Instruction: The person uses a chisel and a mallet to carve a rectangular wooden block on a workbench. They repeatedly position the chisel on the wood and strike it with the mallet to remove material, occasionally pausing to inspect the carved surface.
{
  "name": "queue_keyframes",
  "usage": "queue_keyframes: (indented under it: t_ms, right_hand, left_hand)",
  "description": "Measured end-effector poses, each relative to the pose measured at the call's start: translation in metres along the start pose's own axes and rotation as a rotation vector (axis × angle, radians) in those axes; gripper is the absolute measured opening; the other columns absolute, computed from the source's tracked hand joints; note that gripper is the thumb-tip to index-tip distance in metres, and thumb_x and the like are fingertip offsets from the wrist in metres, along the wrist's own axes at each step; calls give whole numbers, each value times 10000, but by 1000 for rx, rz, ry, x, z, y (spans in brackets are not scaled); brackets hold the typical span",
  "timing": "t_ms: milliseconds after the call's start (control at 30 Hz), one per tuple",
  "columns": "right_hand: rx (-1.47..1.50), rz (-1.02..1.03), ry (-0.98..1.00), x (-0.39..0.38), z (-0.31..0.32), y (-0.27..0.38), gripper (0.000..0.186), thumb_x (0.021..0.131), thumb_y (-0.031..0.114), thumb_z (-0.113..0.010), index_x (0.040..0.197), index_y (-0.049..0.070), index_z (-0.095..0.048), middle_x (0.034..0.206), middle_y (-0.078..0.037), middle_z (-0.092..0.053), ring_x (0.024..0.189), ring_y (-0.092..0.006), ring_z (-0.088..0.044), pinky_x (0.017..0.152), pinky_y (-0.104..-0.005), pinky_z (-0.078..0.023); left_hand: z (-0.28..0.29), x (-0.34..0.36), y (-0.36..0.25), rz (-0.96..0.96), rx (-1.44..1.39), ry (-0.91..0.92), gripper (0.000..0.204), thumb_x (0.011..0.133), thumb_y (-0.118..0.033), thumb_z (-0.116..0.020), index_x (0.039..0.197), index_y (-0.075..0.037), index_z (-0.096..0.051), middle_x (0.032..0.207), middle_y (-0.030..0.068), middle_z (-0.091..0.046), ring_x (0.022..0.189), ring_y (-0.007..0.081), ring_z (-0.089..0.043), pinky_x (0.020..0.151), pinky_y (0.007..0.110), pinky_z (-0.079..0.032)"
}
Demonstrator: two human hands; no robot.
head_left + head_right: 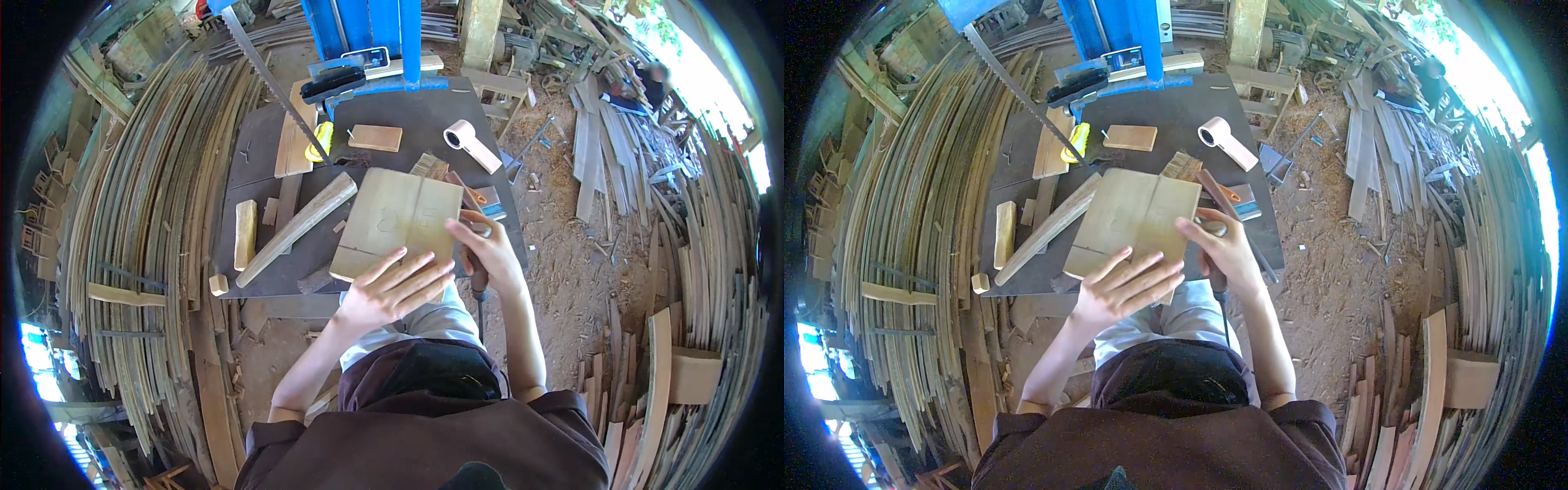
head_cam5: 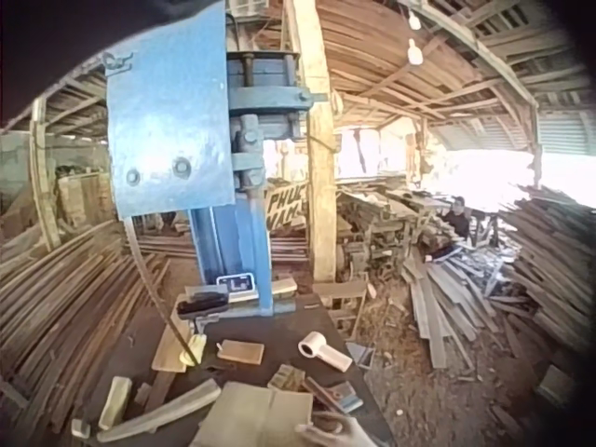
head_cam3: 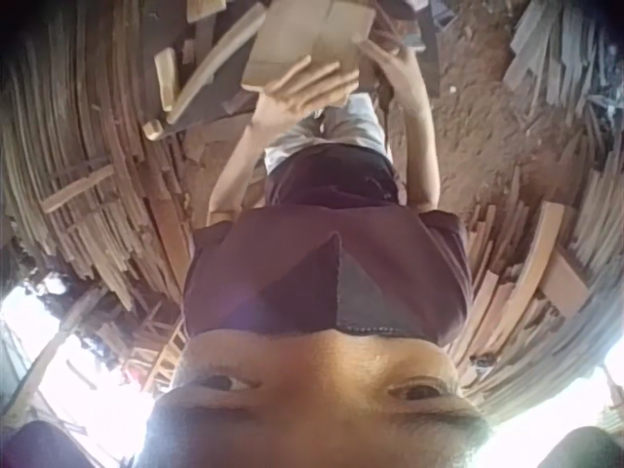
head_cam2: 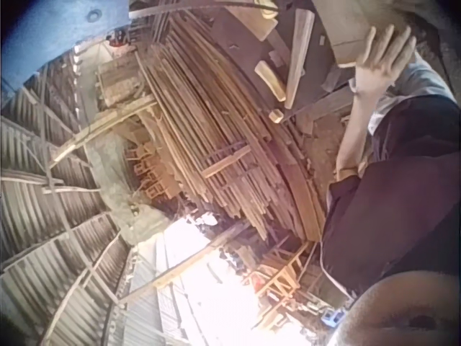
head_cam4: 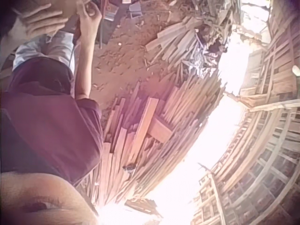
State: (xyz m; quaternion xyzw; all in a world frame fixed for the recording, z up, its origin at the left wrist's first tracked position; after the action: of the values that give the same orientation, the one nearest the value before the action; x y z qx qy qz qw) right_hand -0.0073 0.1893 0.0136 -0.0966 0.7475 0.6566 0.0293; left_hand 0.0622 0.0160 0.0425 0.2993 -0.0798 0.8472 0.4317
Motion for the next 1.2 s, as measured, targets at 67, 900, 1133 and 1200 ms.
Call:
queue_keyframes:
  t_ms: [67, 900, 1133, 1200]
  right_hand:
    - [33, -1, 83, 9, -5, -6, 386, 846, 202, -763, 1103, -54, -631, 726, -19, -646, 428, -38, -479, 386, -193, -348]
    - [-323, 401, -14, 10, 3, -7, 278, 791, 100, -808, 1011, -13, -683, 823, -30, -682, 585, -42, -562, 506, -210, -421]
    - [-148, 330, -263, -19, 41, 8, 196, 873, 120, -729, 756, -12, -643, 714, -60, -663, 538, -52, -556, 480, -213, -409]
    - [-96, 439, -313, -28, 46, 16, 248, 890, 101, -705, 696, 13, -576, 629, -21, -592, 523, -43, -527, 467, -211, -385]
  left_hand:
    - [-17, -17, -1, -49, 23, -76, 427, 872, -284, -623, 1299, -292, -609, 1375, -98, -568, 1245, 93, -548, 1137, 354, -358]
    - [-28, 19, 62, 349, -131, -74, 413, 758, -364, -749, 1040, -77, -649, 862, 33, -608, 767, 204, -608, 792, 359, -453]
    - [-42, 26, 39, 393, -85, 15, 411, 752, -360, -771, 1035, -82, -662, 845, 32, -616, 785, 215, -612, 791, 362, -437]
    - [-47, 27, 35, 388, -62, 20, 407, 756, -362, -768, 1031, -80, -665, 853, 33, -617, 786, 215, -611, 785, 361, -435]
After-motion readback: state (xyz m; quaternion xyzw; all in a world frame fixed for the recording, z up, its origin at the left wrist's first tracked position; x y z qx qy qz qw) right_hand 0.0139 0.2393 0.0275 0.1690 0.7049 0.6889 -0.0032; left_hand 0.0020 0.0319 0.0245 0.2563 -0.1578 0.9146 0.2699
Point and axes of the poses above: each hand's wrist, its own x-axis towards the middle knuckle, its own z-axis out of the back of the hand, y = z × x, the point moved 5 cm from there along x, towards the middle knuckle
